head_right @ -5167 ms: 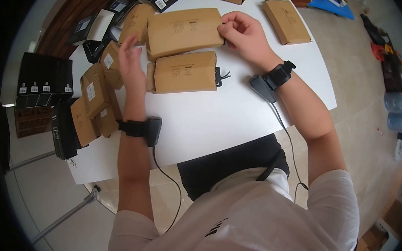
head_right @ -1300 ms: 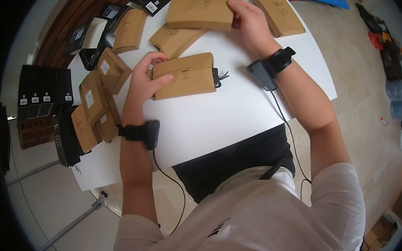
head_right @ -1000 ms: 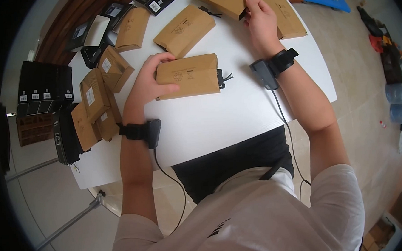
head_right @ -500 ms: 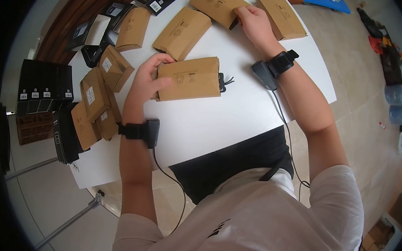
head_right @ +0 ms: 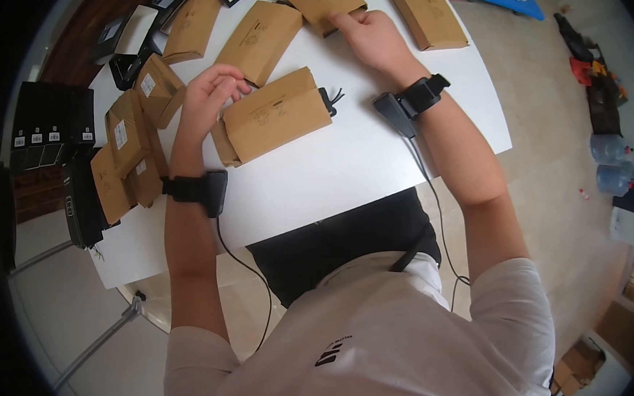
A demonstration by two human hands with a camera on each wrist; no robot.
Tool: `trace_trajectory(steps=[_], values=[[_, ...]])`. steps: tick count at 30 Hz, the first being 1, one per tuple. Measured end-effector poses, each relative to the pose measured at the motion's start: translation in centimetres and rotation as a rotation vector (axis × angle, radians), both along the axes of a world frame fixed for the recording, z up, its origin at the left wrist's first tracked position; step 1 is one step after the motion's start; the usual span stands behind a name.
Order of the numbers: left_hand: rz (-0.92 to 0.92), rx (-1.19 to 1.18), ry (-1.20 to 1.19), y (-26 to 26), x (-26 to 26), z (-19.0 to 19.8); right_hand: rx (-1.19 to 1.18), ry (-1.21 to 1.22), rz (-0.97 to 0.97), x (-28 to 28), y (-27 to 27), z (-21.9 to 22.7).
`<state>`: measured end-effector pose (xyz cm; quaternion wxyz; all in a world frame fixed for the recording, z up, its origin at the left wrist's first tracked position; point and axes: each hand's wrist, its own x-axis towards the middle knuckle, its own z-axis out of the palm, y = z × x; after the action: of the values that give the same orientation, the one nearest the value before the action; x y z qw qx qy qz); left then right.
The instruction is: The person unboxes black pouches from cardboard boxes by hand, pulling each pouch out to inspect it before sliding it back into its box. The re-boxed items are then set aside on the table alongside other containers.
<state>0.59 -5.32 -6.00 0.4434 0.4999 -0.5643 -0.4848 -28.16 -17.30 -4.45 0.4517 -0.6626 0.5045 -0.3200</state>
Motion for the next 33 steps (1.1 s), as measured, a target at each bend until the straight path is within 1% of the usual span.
trace_trajectory(steps=[1,2,4,5,8,10,14,16,18,21,22,24,26,27,28,29,30,31,32,33], values=[[-0.001,-0.005,0.026,-0.2,0.1,-0.2,0.013,-0.028,0.037,-0.2,-0.5,-0.9],[-0.005,-0.014,0.031,-0.3,0.1,-0.2,0.004,-0.024,0.033,-0.2,-0.2,-0.8],[-0.005,0.032,0.057,-0.3,0.1,-0.1,0.057,-0.095,0.162,0.0,0.5,-0.2],[-0.006,0.017,0.059,-0.2,0.2,-0.1,0.048,-0.082,0.229,-0.2,0.6,-0.3],[-0.018,-0.016,0.042,-0.2,0.5,-0.2,0.116,-0.092,0.414,-0.8,0.8,0.0],[-0.022,0.034,0.066,0.0,0.4,-0.1,0.15,-0.182,0.5,-1.1,1.0,-0.4],[-0.043,0.017,0.126,0.5,0.6,-0.3,0.122,-0.146,0.545,-1.5,1.3,0.4],[-0.042,0.015,0.178,1.0,0.5,0.6,0.187,-0.21,0.553,-1.8,1.7,0.2],[-0.034,-0.004,0.178,1.1,0.5,1.0,0.194,-0.231,0.552,-2.2,2.4,0.0],[0.001,0.0,0.198,1.4,0.3,0.9,0.145,-0.31,0.527,-2.8,3.5,-0.9],[0.014,0.01,0.207,1.5,0.1,1.0,0.103,-0.283,0.525,-2.9,3.9,-0.6],[0.002,0.014,0.172,1.8,0.2,0.7,-0.01,-0.179,0.539,-3.2,4.0,-0.3],[0.062,0.008,0.123,2.4,-0.4,0.9,-0.04,-0.178,0.546,-3.1,4.6,0.8],[0.063,0.009,0.122,2.8,-0.4,0.9,-0.066,-0.17,0.555,-3.0,4.8,1.2],[0.089,-0.039,-0.041,3.3,-0.6,1.2,-0.063,-0.168,0.556,-3.0,4.9,1.2],[0.116,-0.086,-0.2,3.9,-1.0,1.4,-0.124,-0.155,0.58,-3.0,5.0,1.2],[0.121,-0.083,-0.193,4.8,-1.6,1.5,-0.186,-0.139,0.607,-3.1,5.0,1.3],[0.143,-0.023,-0.191,6.0,-2.6,3.0,-0.181,-0.134,0.62,-3.2,4.9,1.3],[0.167,0.033,-0.189,7.3,-3.5,4.2,-0.226,-0.104,0.637,-3.2,4.9,1.4],[0.153,0.107,-0.124,8.1,-3.9,4.6,-0.273,-0.077,0.658,-2.9,4.8,1.5]])
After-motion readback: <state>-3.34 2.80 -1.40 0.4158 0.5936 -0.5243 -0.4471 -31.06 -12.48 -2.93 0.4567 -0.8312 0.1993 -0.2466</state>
